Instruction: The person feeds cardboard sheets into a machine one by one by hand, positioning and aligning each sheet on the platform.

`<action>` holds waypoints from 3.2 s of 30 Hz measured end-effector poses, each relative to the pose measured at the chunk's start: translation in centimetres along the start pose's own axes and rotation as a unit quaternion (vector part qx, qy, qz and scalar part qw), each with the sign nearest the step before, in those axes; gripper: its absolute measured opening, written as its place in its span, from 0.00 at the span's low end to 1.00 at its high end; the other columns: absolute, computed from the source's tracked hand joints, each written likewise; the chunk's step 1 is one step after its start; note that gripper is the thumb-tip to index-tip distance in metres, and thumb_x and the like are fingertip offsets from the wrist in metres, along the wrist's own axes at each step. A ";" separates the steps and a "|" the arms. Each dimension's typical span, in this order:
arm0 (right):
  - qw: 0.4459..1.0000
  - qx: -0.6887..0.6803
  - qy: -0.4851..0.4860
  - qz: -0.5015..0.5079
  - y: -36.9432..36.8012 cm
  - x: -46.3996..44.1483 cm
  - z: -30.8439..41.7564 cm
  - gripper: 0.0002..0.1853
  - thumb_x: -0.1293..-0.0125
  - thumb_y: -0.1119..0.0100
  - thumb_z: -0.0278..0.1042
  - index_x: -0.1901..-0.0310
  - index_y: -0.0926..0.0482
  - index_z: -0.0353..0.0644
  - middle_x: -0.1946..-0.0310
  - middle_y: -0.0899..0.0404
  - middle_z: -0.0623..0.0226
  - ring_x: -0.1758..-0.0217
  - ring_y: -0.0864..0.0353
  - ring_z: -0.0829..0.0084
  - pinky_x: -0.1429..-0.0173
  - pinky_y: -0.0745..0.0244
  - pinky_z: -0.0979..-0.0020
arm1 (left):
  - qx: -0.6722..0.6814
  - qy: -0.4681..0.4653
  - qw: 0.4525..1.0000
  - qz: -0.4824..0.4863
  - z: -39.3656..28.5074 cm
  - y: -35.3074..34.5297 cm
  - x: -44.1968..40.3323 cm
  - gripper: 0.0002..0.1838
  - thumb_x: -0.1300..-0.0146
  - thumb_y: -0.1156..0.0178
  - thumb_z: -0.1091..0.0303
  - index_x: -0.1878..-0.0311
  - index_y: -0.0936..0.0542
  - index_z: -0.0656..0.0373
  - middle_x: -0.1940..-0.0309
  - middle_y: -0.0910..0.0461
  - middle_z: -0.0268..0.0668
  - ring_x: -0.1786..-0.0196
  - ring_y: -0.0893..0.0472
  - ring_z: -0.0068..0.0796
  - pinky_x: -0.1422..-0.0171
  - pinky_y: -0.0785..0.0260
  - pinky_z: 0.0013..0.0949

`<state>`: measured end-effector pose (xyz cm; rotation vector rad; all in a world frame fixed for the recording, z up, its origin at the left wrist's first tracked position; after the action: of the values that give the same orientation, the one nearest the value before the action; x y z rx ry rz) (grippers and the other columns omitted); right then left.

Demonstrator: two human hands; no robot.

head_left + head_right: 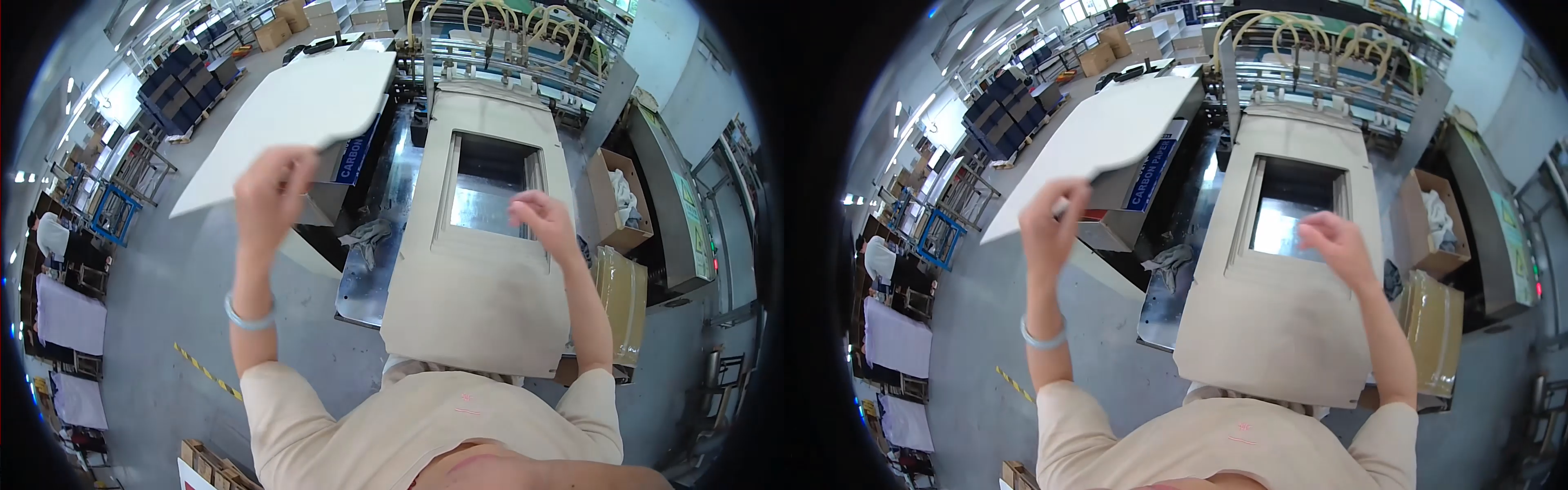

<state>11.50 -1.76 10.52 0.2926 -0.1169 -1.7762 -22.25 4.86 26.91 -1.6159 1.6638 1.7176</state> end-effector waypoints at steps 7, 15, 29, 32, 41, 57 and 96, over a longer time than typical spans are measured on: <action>0.884 -0.357 -0.207 0.220 -11.8 -0.1 -2.1 0.21 0.39 0.42 0.35 0.45 0.28 0.37 0.59 0.20 0.59 0.63 0.20 0.70 0.58 0.25 0.76 | 0.033 -0.139 0.983 0.117 -12.3 -7.6 8.6 0.07 0.49 0.36 0.72 0.66 0.22 0.58 0.62 0.20 0.30 0.61 0.21 0.28 0.58 0.30 0.28; 0.985 -0.109 -0.046 0.123 -5.7 1.4 0.3 0.16 0.43 0.42 0.26 0.52 0.27 0.34 0.73 0.23 0.65 0.73 0.26 0.74 0.68 0.30 0.77 | -0.155 0.218 0.963 -0.031 -0.3 2.5 10.3 0.28 0.46 0.34 0.64 0.43 0.28 0.63 0.40 0.29 0.47 0.41 0.28 0.45 0.37 0.37 0.40; 0.988 0.141 0.024 0.056 7.3 3.6 7.8 0.22 0.46 0.46 0.21 0.47 0.28 0.32 0.76 0.29 0.75 0.78 0.42 0.85 0.74 0.47 0.84 | 0.506 0.578 0.641 -0.007 9.9 -10.0 20.7 0.22 0.36 0.42 0.60 0.45 0.28 0.66 0.57 0.22 0.41 0.58 0.22 0.29 0.51 0.30 0.30; 0.957 0.275 0.048 0.075 8.7 3.4 7.5 0.22 0.46 0.47 0.22 0.46 0.28 0.34 0.76 0.29 0.75 0.77 0.41 0.84 0.72 0.45 0.83 | 0.477 0.573 0.665 -0.046 9.4 -10.3 18.9 0.19 0.36 0.41 0.62 0.49 0.26 0.68 0.61 0.20 0.41 0.64 0.22 0.25 0.59 0.29 0.26; 0.944 0.327 0.052 0.015 13.9 -0.2 6.7 0.18 0.47 0.46 0.24 0.52 0.25 0.36 0.77 0.30 0.74 0.76 0.39 0.82 0.68 0.41 0.80 | 0.501 0.520 0.691 0.050 8.5 -15.7 17.7 0.19 0.39 0.39 0.65 0.51 0.26 0.72 0.62 0.20 0.46 0.70 0.20 0.29 0.67 0.27 0.22; 0.872 0.483 0.023 -0.070 19.0 -2.8 3.6 0.14 0.48 0.44 0.23 0.58 0.24 0.38 0.70 0.21 0.64 0.71 0.26 0.67 0.61 0.31 0.70 | 0.505 0.538 0.666 0.110 4.5 -19.8 16.4 0.20 0.40 0.40 0.65 0.53 0.27 0.76 0.67 0.20 0.51 0.74 0.18 0.33 0.75 0.24 0.24; 0.979 0.001 -0.155 0.134 -1.1 0.7 -9.5 0.17 0.39 0.43 0.36 0.52 0.23 0.33 0.66 0.19 0.62 0.67 0.22 0.77 0.63 0.26 0.79 | 0.620 0.630 0.466 -0.043 -1.0 -38.3 13.8 0.12 0.36 0.55 0.78 0.52 0.35 0.76 0.61 0.25 0.52 0.68 0.20 0.39 0.62 0.20 0.33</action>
<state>12.74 -1.47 1.03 -0.0018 -0.3647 -1.5409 3.51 9.39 -4.31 -1.7348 2.0732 -1.3094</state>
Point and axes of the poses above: each hand's wrist, its own x-axis away from the middle knuckle, its own y-axis out of the back of the hand, z = x × y, the point moved 9 cm from there along -x, towards the middle knuckle
